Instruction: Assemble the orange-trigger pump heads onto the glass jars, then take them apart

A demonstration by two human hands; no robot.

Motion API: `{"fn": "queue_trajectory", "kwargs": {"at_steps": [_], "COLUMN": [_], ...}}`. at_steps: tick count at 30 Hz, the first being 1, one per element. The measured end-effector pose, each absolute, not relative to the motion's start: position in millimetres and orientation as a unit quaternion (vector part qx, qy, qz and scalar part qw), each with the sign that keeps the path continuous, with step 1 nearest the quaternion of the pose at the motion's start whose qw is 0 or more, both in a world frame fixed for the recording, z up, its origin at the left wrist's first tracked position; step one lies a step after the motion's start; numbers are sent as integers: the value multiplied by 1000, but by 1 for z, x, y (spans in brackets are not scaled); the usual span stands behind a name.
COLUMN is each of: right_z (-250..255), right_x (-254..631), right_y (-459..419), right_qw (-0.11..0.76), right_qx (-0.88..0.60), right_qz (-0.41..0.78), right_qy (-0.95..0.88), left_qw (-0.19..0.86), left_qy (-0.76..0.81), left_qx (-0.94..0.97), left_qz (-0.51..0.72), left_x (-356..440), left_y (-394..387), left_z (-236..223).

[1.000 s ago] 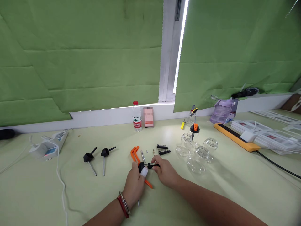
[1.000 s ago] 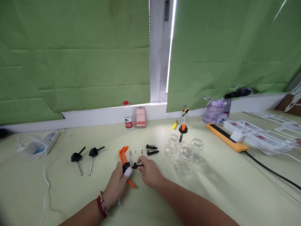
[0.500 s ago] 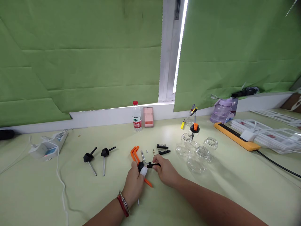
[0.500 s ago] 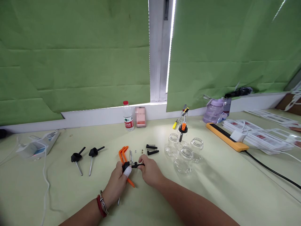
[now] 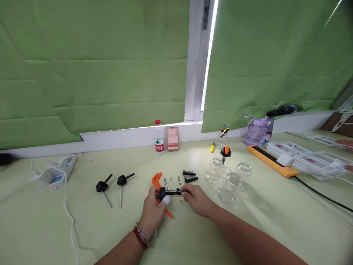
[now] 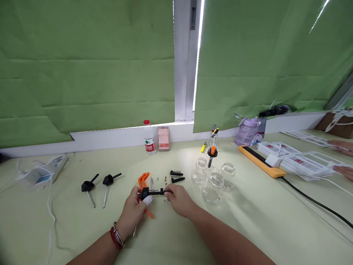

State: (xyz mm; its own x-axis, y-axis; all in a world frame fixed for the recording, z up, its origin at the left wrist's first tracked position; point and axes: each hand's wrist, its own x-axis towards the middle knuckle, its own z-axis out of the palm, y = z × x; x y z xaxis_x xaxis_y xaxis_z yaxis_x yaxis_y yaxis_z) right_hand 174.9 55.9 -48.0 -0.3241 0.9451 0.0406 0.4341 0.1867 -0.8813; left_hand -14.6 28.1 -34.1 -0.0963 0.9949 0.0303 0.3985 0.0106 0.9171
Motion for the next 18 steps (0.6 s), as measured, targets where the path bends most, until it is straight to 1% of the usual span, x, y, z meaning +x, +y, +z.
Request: {"fn": "queue_trajectory", "kwargs": {"at_steps": [4,7,9,14,18], "right_z": [-47,-47,-46,-44,-43], "right_x": [180,183,183,181,178], "right_y": [58,56,54,50,51], "right_qw": [342,328,310,292,304], "right_qx": [-490,-462,-436,-419,-427], "right_qz": [405,469,490,426,407], "right_qy": [-692,-678,-688,-747,-748], "left_qw": [352,354,351,358,366], "left_qy": [619,624,621,599,578], "left_qx": [545,525,523,516,484], "left_qz": [442,458,467,496,546], "left_x": [-14,-15,-15,-15,-16], "left_y": [26,25,25,26,28], "left_z": [-28,-24,-23,-26,-30]}}
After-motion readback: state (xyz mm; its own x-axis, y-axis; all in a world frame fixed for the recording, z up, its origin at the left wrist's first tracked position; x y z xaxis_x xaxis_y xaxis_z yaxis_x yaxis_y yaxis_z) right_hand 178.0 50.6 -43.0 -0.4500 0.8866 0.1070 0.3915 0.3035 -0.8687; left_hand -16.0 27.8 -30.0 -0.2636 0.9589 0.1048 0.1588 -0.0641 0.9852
